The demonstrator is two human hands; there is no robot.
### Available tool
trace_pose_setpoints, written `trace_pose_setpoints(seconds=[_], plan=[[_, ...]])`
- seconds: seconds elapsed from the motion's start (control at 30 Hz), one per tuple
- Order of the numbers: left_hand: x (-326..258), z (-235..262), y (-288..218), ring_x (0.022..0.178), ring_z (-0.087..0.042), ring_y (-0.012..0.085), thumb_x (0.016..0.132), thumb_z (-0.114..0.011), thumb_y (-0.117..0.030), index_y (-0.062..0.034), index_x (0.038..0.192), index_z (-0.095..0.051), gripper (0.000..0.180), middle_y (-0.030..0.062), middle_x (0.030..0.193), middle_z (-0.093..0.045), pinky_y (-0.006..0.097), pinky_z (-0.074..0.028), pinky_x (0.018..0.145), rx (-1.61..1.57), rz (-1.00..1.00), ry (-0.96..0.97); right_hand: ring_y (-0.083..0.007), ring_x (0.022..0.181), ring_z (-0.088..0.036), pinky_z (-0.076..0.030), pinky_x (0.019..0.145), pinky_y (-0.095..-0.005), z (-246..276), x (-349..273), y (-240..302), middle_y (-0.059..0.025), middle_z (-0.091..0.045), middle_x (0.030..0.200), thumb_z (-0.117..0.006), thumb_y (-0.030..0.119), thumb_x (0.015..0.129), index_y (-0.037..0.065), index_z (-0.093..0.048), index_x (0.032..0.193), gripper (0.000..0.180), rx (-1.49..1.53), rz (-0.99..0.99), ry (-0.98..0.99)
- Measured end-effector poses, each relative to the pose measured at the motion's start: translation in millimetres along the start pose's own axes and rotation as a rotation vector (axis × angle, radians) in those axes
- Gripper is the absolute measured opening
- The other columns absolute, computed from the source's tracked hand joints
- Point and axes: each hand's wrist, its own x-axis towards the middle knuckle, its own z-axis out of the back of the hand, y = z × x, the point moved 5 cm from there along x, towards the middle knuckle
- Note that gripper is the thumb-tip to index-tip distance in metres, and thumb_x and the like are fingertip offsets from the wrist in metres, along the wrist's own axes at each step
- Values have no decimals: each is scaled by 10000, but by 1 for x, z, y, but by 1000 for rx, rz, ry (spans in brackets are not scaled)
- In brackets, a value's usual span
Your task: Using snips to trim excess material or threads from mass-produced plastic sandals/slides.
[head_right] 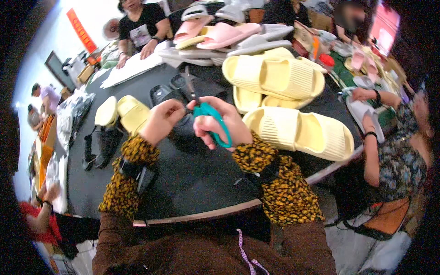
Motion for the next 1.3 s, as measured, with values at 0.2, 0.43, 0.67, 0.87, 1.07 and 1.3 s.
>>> trace_pose_setpoints(seconds=[0.2,0.43,0.67,0.87,1.07,1.3], plan=[[-33,10,-13,726,-554,142,782,-614,-17,-13,850,-613,68,69,905,-545,248,-448,629,199,-103,-35,-113,454,-503,-418,379,-226,4,4,-7,-77,-548,667,-567,83,813,0,-481,1124,334,-5,-59,-15],[-51,18,-28,825,-572,145,789,-613,-25,-4,920,-595,134,80,975,-564,246,-466,680,65,-50,181,-114,453,-490,-409,386,-223,0,4,-12,-75,-537,669,-572,128,805,3,-468,1125,360,-70,-97,-20],[-55,144,22,980,-556,327,745,-640,-88,9,1007,-567,289,189,1006,-580,373,-435,856,591,21,-529,-97,436,-501,-412,370,-218,1,-1,-9,-55,-555,651,-556,81,817,18,-505,1094,288,-31,-85,-58],[-125,261,158,965,-558,308,830,-565,-388,-94,936,-583,313,133,968,-604,414,-424,786,958,682,-396,-87,447,-507,-416,377,-215,-4,3,-18,-49,-558,657,-561,98,821,29,-511,1097,289,-42,-121,1],[-120,256,151,944,-589,289,818,-582,-434,-98,987,-605,376,127,981,-632,382,-434,802,873,594,-109,-80,452,-508,-417,380,-213,-2,3,-17,-43,-561,664,-565,110,825,29,-511,1100,291,-75,-142,-2],[-94,204,92,698,-552,211,765,-666,-240,-8,948,-576,308,111,772,-584,314,-447,673,605,395,3,-80,453,-510,-417,380,-209,0,3,-19,-50,-561,670,-567,119,830,21,-507,1103,297,-63,-132,20]])
